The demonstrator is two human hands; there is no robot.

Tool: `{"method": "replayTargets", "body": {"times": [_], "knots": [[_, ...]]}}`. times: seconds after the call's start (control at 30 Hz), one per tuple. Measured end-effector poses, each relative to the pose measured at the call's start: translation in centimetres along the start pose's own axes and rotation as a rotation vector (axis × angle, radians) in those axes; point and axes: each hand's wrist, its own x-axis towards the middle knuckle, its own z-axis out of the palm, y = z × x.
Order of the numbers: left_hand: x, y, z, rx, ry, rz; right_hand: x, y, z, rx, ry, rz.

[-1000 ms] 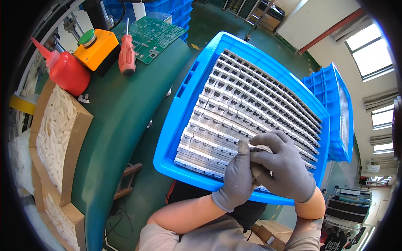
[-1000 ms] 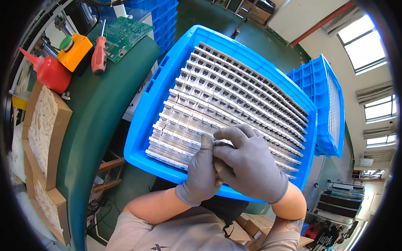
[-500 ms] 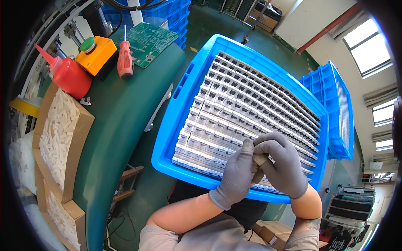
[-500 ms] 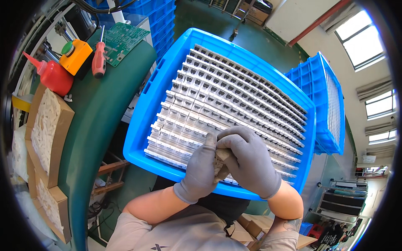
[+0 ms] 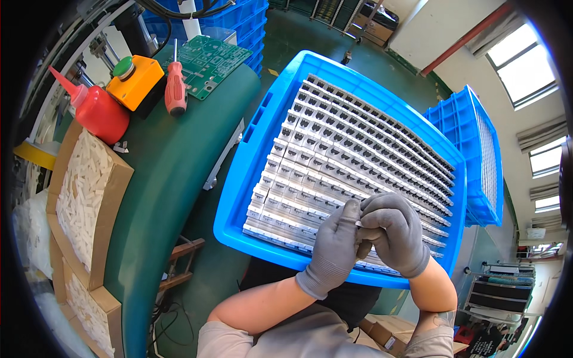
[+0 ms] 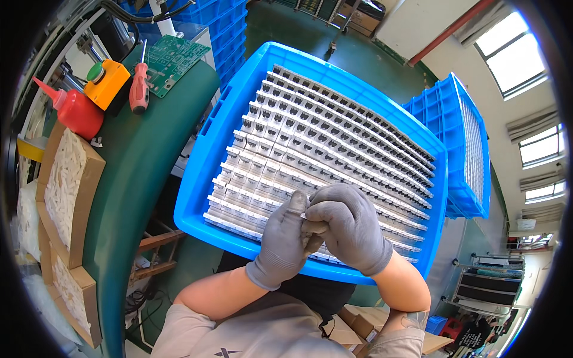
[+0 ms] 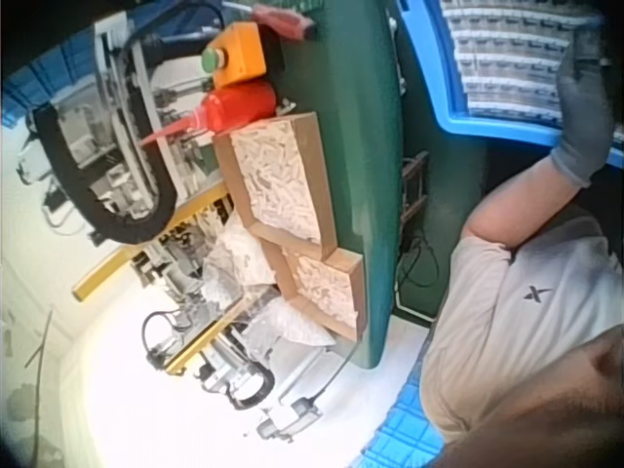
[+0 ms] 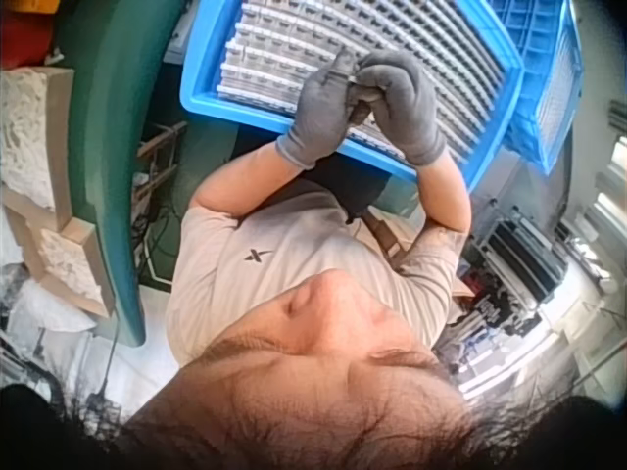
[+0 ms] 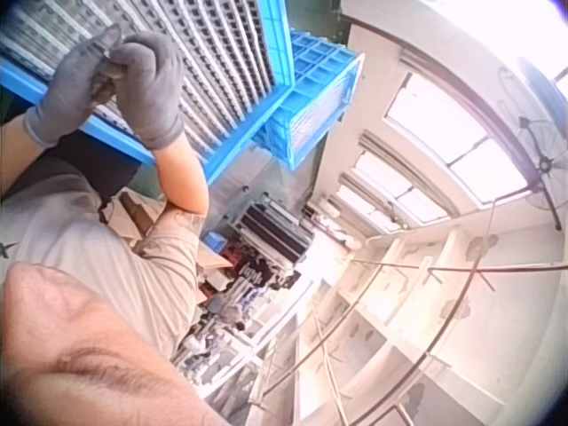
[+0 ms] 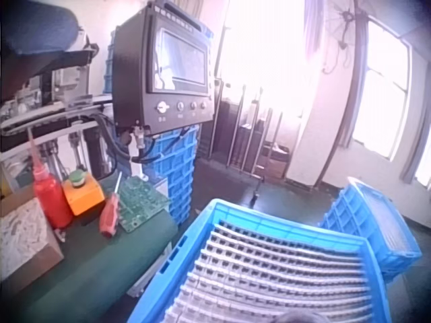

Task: The person repeatedly picks up small white rectangular components from a blue tray and places them into a cardboard box on the table. The person handles the components one at a time, transferring them from the tray to the box throughout the clip.

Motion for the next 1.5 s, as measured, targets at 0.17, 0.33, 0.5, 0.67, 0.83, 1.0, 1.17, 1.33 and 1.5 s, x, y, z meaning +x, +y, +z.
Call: {"method": "replayTargets", "body": {"times": [0.17,0.33,0.5,0.67,0.83,1.0,1.17,1.33,1.5], "knots": [[-0.1,-0.1,-0.2,-0.070,-0.006,0.008,0.7,-0.6,-0.6,-0.169,-0.038,-0.030],[0.0,0.1,-0.1,-0.087,-0.014,-0.021,0.8,-0.7,-0.8,-0.164,-0.072,-0.030],[0.1,0.1,-0.3,-0.062,-0.022,-0.004,2.0,-1.4,-0.5,0.087,0.041,0.135],[-0.2,0.5,-0.4,-0.015,0.006,0.008,5.6,1.2,0.1,0.126,0.088,0.333],[-0.5,1.6,-0.4,0.030,0.036,0.039,9.1,5.2,2.7,0.064,-0.002,0.304],[-0.8,2.4,-1.3,0.017,0.046,0.056,11.7,6.7,4.9,-0.124,-0.122,0.194],[-1.0,2.9,-1.7,0.027,0.016,0.039,12.8,7.5,6.7,-0.232,-0.170,0.248],[-0.9,2.7,-1.8,-0.031,-0.006,0.020,13.2,7.6,7.2,-0.302,-0.227,0.256],[-0.8,2.4,-2.1,-0.050,-0.039,0.009,13.5,7.5,7.3,-0.345,-0.265,0.233]]}}
